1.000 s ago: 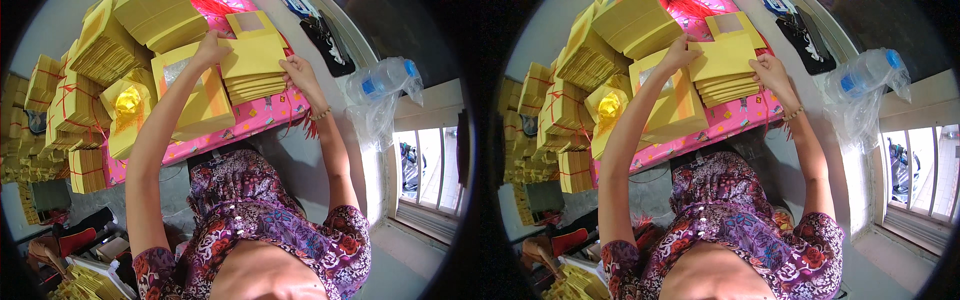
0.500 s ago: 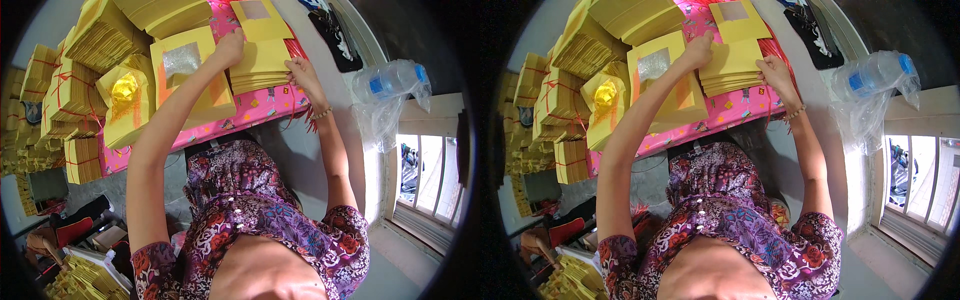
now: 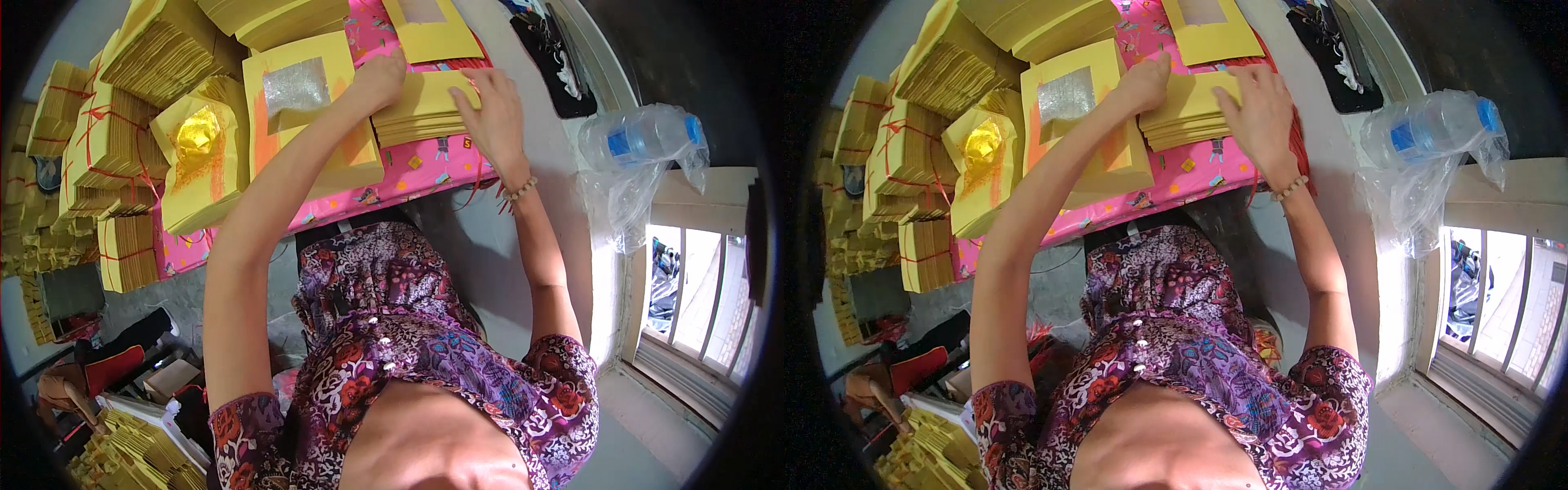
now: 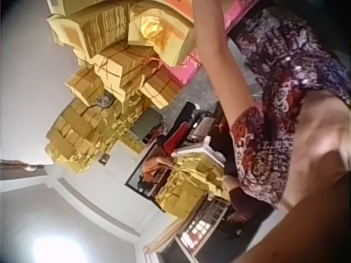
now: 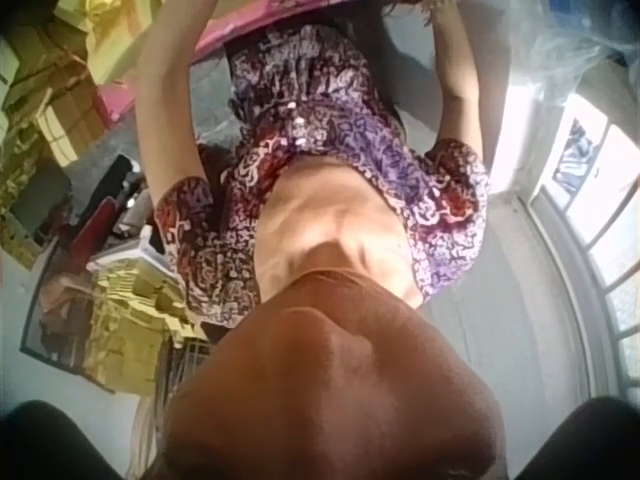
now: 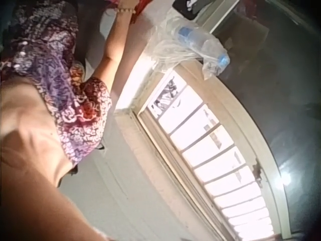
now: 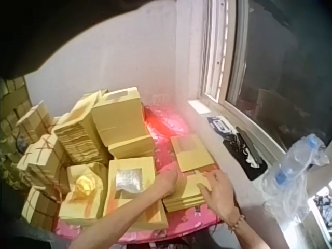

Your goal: Folding yellow joss paper sheets and organizing them into stacks.

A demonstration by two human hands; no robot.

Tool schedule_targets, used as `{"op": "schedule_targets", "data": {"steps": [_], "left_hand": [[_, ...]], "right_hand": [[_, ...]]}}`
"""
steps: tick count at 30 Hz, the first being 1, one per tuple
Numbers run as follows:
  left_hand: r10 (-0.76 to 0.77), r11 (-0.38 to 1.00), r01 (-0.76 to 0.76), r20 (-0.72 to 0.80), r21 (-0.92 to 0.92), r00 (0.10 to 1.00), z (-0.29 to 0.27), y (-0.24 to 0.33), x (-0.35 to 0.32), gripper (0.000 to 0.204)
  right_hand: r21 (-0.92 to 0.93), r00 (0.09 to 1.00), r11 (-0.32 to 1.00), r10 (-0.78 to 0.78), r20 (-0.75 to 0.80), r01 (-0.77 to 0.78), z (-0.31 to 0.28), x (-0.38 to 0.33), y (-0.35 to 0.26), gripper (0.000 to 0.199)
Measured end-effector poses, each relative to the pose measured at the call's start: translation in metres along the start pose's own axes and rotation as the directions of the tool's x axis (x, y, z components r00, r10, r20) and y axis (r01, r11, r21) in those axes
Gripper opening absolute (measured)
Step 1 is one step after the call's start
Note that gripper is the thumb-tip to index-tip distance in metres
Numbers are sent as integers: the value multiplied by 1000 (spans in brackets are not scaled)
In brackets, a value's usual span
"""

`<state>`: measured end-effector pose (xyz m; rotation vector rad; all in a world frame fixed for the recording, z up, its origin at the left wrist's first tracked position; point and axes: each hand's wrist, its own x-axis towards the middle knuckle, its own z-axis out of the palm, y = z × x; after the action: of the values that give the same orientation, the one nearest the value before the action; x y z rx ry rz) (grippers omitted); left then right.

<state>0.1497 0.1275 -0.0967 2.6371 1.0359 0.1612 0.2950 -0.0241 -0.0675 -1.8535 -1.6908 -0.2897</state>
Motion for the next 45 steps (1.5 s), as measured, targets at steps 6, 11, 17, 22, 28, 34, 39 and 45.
{"op": "schedule_targets", "data": {"steps": [6,11,17,22,28,34,39,45], "left_hand": [[108,980,-92,-84,176,991,4,-1,-4,32],[85,996,-82,-165,28,983,-14,13,-11,39],[94,964,-144,-222,-225,970,-45,13,-48,32],[48,931,-106,-170,-348,984,-70,-5,-103,25],[-13,880,-68,-168,-470,986,-88,-33,-166,21],[-27,900,-37,-139,-434,990,-107,-50,-213,30],[-41,939,13,-75,-344,996,-111,-45,-233,47],[-47,944,-3,-142,-331,989,-104,-43,-238,48]], "right_hand": [[42,937,991,-131,323,124,30,-2,-1,33],[32,923,991,-136,360,133,30,-5,3,32],[63,919,992,-123,374,107,32,-1,9,31],[101,938,984,-169,302,145,31,8,9,32],[98,963,976,-210,168,196,25,20,2,34],[385,941,893,-306,142,232,-12,29,-52,25],[517,806,774,-541,241,365,-15,17,-92,30],[519,765,751,-592,253,409,-6,12,-104,30]]}}
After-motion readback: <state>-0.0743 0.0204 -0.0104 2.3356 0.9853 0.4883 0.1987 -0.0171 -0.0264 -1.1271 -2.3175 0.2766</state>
